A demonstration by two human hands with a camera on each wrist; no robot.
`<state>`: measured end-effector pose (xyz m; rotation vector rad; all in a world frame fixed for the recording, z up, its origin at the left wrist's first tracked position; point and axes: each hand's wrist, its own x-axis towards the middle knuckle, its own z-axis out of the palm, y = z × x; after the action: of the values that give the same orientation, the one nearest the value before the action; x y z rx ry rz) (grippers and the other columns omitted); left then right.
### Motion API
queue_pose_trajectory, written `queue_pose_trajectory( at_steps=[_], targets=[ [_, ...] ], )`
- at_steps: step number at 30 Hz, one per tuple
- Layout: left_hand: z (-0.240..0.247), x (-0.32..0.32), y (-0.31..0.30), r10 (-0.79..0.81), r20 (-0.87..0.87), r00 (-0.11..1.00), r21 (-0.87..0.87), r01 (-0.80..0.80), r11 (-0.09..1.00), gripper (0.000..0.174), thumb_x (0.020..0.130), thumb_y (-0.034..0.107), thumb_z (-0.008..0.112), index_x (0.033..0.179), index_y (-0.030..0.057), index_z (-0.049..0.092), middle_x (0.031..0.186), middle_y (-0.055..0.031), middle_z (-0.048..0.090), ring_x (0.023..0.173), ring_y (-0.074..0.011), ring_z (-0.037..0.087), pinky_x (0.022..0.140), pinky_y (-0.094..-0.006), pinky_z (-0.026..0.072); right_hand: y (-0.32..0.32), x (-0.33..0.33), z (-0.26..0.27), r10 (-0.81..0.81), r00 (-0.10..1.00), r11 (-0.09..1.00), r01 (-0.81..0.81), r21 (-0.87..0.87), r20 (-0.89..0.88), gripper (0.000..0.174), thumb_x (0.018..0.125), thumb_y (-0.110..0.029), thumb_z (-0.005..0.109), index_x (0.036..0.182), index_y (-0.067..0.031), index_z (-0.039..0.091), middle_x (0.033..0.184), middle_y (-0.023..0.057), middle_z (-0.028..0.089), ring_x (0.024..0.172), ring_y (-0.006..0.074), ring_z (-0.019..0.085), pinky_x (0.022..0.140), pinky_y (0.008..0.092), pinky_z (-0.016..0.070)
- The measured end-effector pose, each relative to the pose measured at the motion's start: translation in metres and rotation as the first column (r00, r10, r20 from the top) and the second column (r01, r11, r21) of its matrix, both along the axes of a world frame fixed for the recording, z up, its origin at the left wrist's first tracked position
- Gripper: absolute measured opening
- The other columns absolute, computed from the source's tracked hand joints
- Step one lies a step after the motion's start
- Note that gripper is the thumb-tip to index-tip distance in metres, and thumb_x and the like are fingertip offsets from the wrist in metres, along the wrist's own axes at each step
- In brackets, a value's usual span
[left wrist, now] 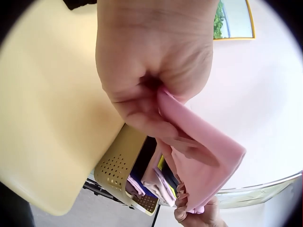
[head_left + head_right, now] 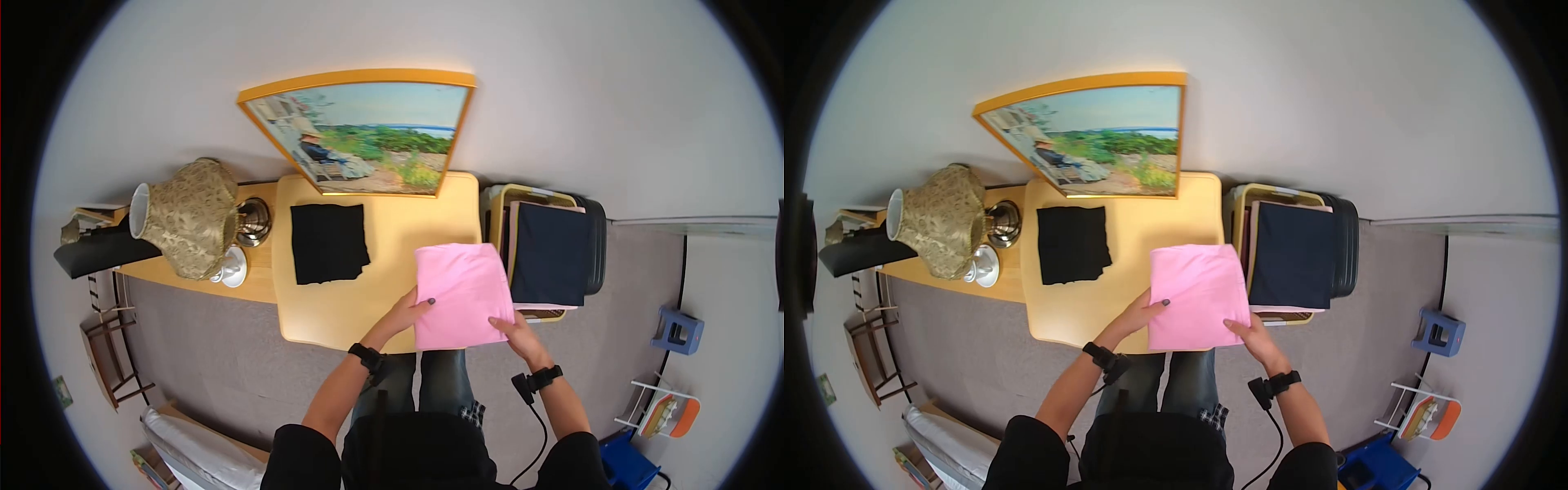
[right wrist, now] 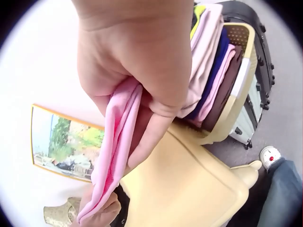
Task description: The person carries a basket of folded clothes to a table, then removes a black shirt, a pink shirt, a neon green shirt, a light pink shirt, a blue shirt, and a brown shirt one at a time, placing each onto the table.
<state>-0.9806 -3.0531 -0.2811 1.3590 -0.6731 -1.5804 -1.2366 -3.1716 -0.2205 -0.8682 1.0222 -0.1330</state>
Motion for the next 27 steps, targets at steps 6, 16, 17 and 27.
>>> queue_pose_trajectory(
  at_steps=[6,16,17,27],
  targets=[
    [0.016,0.127,0.046,0.134,0.057,0.989,-0.038,-0.132,0.991,0.052,0.094,0.008,0.054,0.14,-0.0009,0.033,0.13,-0.007,0.05,0.117,-0.0142,0.047,0.101,-0.0284,0.0369,0.015,0.133,0.013,0.227,0.973,0.971,-0.224,-0.085,0.031,0.046,0.09,-0.015,0.063,0.129,0.0032,0.047,0.116,0.0075,0.059,0.105,0.0138,0.055,0.092,0.0286,0.0439],
    [-0.026,0.267,0.101,0.384,0.379,0.842,0.012,-0.419,0.908,0.061,0.09,0.001,0.054,0.145,0.0101,0.03,0.084,-0.0006,0.059,0.071,-0.0057,0.05,0.065,-0.0207,0.0417,0.087,0.292,-0.087,0.116,0.986,0.99,-0.105,-0.09,0.12,0.048,0.092,-0.013,0.058,0.134,0.0011,0.041,0.122,0.0101,0.056,0.108,0.0176,0.055,0.092,0.0305,0.0452],
    [-0.041,0.269,0.109,0.334,0.496,0.801,0.08,-0.425,0.901,0.061,0.09,0.0,0.053,0.146,0.0127,0.031,0.069,0.0022,0.055,0.059,-0.0034,0.044,0.056,-0.0194,0.0376,0.094,0.294,-0.101,0.079,0.996,0.997,-0.08,0.023,0.038,0.045,0.092,-0.013,0.058,0.132,-0.0002,0.043,0.118,0.009,0.058,0.106,0.0164,0.056,0.088,0.03,0.0477],
    [0.001,0.259,0.107,0.445,0.597,0.668,-0.141,-0.458,0.878,0.053,0.09,-0.001,0.052,0.14,0.0142,0.042,0.061,0.0011,0.046,0.057,-0.0031,0.035,0.052,-0.0194,0.0308,0.088,0.303,-0.098,0.217,0.974,0.933,-0.224,-0.281,-0.059,0.051,0.092,-0.015,0.056,0.138,-0.0037,0.038,0.119,0.0147,0.06,0.105,0.0218,0.059,0.091,0.0331,0.046]
  ],
)
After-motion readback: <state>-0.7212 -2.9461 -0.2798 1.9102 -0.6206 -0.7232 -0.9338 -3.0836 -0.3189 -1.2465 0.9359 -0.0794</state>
